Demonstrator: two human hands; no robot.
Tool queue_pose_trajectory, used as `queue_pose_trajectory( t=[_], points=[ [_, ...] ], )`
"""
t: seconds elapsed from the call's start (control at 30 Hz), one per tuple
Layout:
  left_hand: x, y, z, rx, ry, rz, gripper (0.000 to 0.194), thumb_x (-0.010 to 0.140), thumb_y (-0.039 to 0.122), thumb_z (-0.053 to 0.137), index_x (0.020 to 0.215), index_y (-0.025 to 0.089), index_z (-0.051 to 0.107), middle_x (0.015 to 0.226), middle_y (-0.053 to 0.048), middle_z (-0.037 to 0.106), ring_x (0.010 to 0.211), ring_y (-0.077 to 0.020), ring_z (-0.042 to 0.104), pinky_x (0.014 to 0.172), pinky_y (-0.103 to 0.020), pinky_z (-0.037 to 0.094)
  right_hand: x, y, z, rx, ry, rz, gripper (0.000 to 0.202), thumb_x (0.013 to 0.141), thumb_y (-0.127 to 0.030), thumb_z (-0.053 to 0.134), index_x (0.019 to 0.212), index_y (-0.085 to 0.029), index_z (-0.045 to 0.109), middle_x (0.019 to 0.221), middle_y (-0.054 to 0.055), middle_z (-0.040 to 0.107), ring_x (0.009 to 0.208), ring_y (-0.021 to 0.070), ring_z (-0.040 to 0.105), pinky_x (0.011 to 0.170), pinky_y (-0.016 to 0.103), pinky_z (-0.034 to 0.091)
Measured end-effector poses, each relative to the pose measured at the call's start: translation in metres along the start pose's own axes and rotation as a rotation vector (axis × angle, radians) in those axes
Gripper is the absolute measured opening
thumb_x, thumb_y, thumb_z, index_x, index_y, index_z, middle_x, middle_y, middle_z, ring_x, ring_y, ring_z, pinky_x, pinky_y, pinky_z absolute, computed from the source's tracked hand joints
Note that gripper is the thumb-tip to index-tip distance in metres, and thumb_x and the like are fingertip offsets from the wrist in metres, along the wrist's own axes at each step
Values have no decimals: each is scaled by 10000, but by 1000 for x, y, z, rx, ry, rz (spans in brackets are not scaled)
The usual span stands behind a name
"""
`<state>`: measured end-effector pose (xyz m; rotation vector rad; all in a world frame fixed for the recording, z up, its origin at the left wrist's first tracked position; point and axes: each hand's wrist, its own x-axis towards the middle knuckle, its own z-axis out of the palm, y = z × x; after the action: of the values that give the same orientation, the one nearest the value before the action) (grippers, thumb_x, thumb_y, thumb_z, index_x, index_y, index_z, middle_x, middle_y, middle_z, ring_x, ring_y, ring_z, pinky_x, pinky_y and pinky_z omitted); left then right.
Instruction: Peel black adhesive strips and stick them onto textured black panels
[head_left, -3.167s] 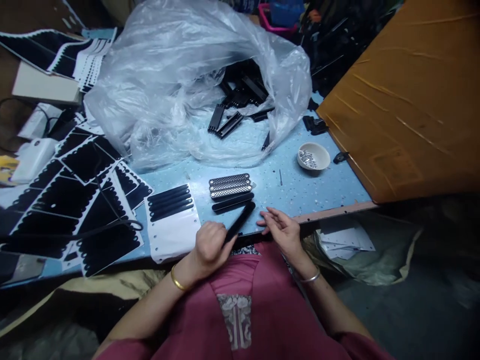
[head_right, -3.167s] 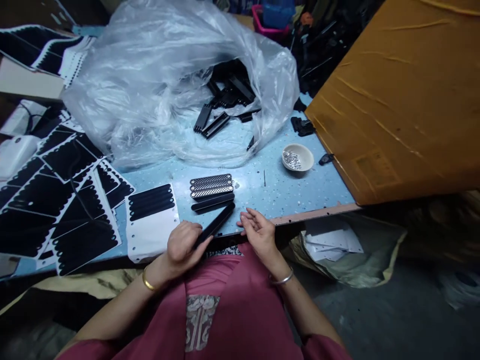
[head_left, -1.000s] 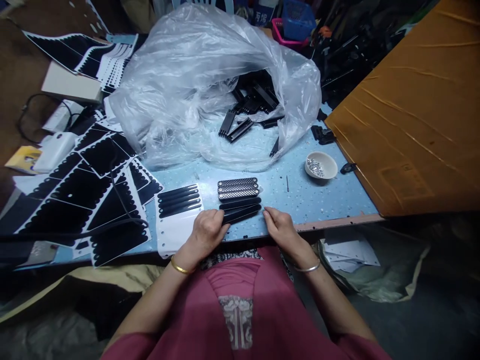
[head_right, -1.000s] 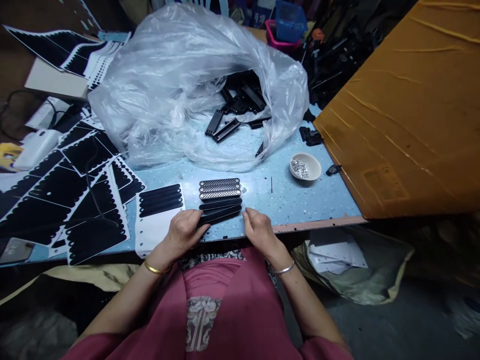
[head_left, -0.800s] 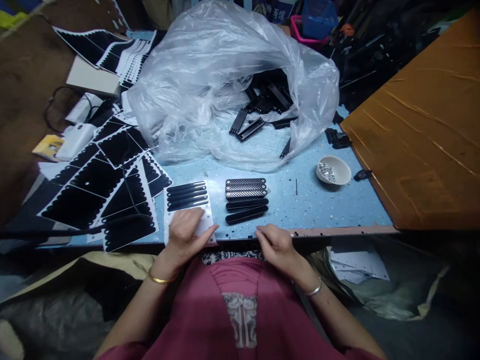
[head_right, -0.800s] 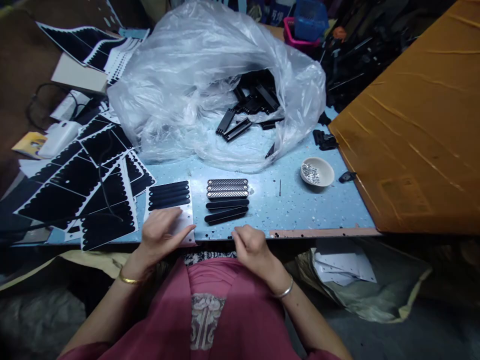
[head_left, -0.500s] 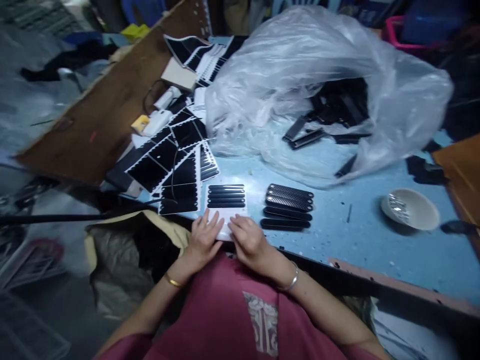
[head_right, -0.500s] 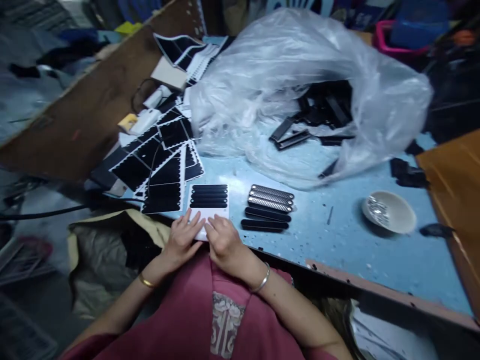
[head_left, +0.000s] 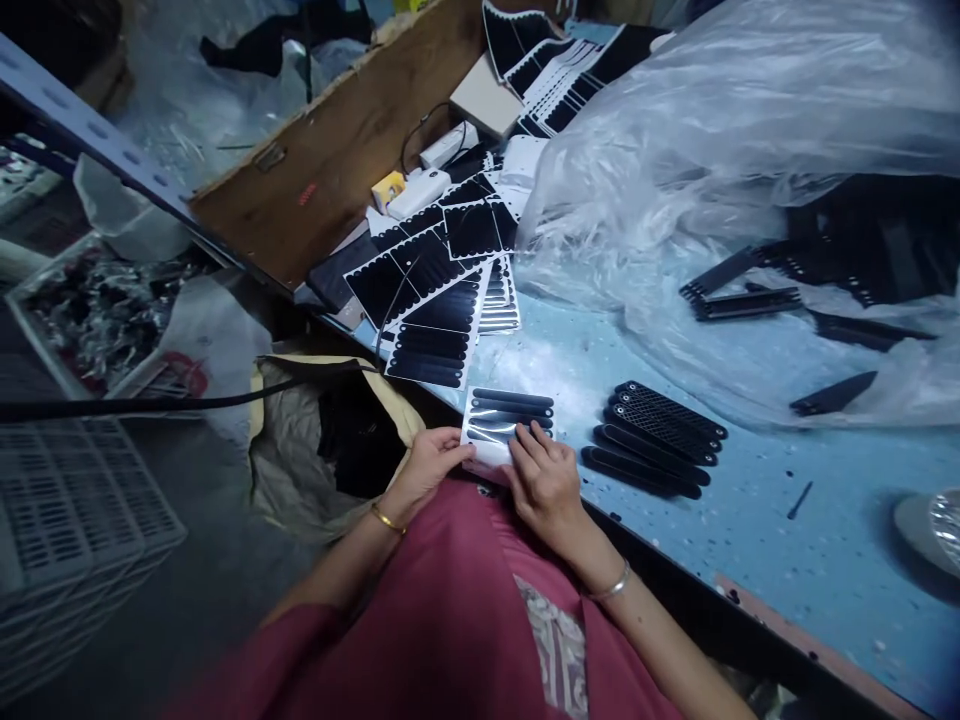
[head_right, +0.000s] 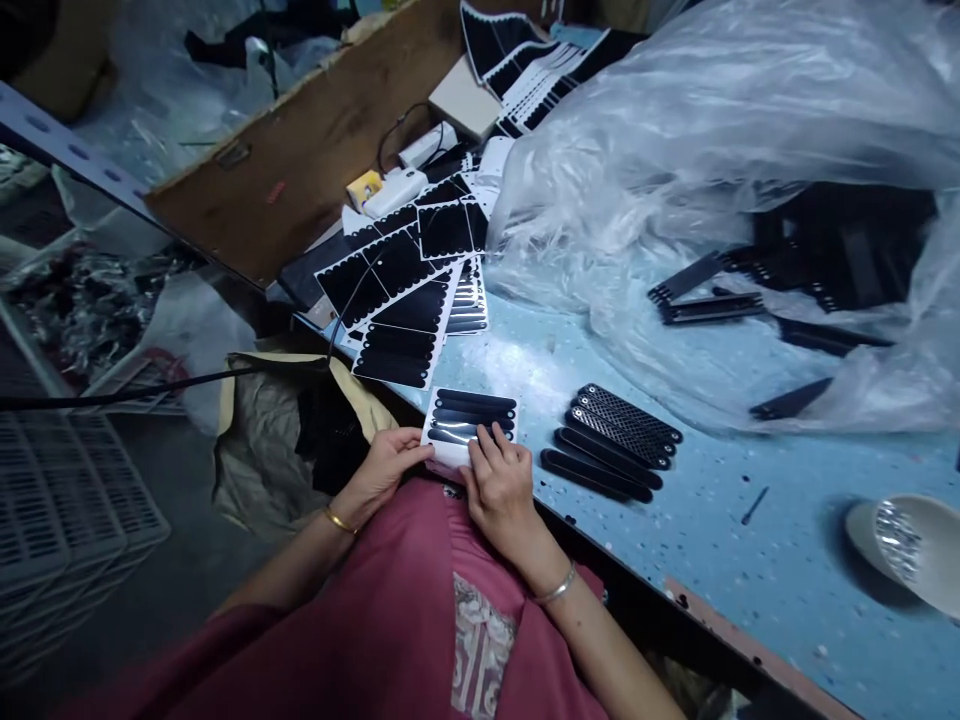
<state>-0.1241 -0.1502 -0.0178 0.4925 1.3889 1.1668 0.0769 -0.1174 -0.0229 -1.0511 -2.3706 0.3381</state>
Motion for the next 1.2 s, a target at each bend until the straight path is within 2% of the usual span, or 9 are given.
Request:
queue_pose_trajectory(
  t=[0.1,0.2,0.37,0.53,0.7,0.93,1.07,1.2],
  points=[
    [-3,3,18,-158,-5,-8,238,603,260,832,756,105,737,690,-42,697,628,-126,590,637,-231,460,2,0,-5,64,60,13,252,902,-243,587,1112,-138,680,1175,164,694,1171,338,591,859,460,461],
    [-10,15,33,-184,-33,7,187,617,230,808,739,109,735,680,-29,676,616,-115,557,618,-223,431,13,4,-8,177,128,47,256,871,-281,637,1095,-176,703,1139,145,712,1143,333,615,865,478,497],
    [-10,37,46,-165,-117,66,146,638,216,787,715,107,728,672,-20,646,625,-110,525,622,-226,401,33,8,-8,536,102,101,231,887,-279,604,1081,-240,722,1064,92,746,1059,260,681,917,469,538],
    [-2,41,57,-123,-184,82,134,643,219,786,660,113,707,614,3,593,592,-93,472,582,-217,348,37,9,-19,829,96,303,195,867,-274,625,1009,-263,758,1024,65,758,982,243,711,920,443,550],
    [2,44,64,-132,-183,69,184,637,253,807,730,112,733,662,-16,642,603,-97,498,604,-220,365,41,8,-31,979,154,587,167,828,-337,663,898,-248,784,941,47,770,842,227,718,775,368,579],
    [16,50,65,-203,-251,-22,267,593,280,852,743,94,733,683,-51,686,603,-114,568,621,-223,411,50,23,-41,1059,336,710,166,797,-352,706,837,-207,778,825,40,759,741,203,685,694,326,549],
    [21,55,69,-192,-281,4,297,595,305,855,754,91,725,678,-53,679,594,-121,577,606,-226,422,55,29,-52,998,405,645,151,832,-321,677,859,-205,770,830,38,760,752,207,698,690,330,559],
    [19,63,78,-184,-324,18,336,631,374,842,744,90,701,652,-38,644,591,-113,553,590,-219,410,57,20,-57,745,337,322,171,880,-212,608,959,-225,759,947,65,766,850,216,723,776,360,582]
  ],
)
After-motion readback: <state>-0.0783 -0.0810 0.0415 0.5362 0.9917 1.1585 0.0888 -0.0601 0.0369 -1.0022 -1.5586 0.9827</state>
